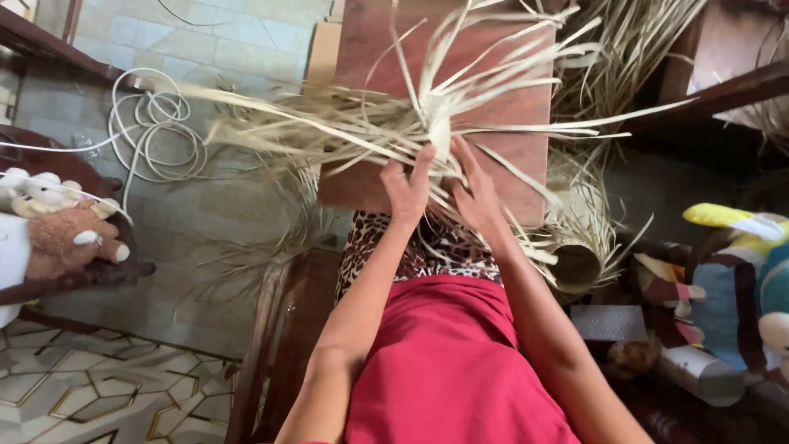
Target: The person is weaving dried palm leaves together to create a handcrafted item, using intricate finger movements to interlace the strands.
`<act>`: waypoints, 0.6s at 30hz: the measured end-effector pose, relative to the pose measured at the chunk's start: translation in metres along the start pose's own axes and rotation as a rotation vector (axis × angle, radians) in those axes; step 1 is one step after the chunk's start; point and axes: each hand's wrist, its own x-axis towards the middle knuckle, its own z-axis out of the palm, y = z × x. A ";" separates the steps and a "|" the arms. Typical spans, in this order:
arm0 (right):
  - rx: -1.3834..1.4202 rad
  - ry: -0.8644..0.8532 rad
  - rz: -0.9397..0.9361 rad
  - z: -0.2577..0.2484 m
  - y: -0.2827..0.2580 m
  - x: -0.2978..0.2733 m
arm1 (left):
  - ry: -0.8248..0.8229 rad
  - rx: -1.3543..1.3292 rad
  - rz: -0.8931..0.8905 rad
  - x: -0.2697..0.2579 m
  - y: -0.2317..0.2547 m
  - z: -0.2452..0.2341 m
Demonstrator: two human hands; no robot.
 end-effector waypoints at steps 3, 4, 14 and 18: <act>0.235 0.048 -0.025 0.001 -0.030 -0.021 | 0.031 0.014 -0.046 -0.004 -0.032 0.008; 0.235 0.049 -0.025 0.004 -0.020 -0.027 | 0.030 0.014 -0.045 -0.004 -0.016 0.009; -0.309 0.183 -0.252 0.014 -0.036 -0.040 | 0.015 -0.249 -0.166 -0.001 0.081 -0.009; -0.383 0.185 -0.302 0.014 -0.025 -0.044 | -0.001 -0.284 -0.288 -0.002 0.064 -0.009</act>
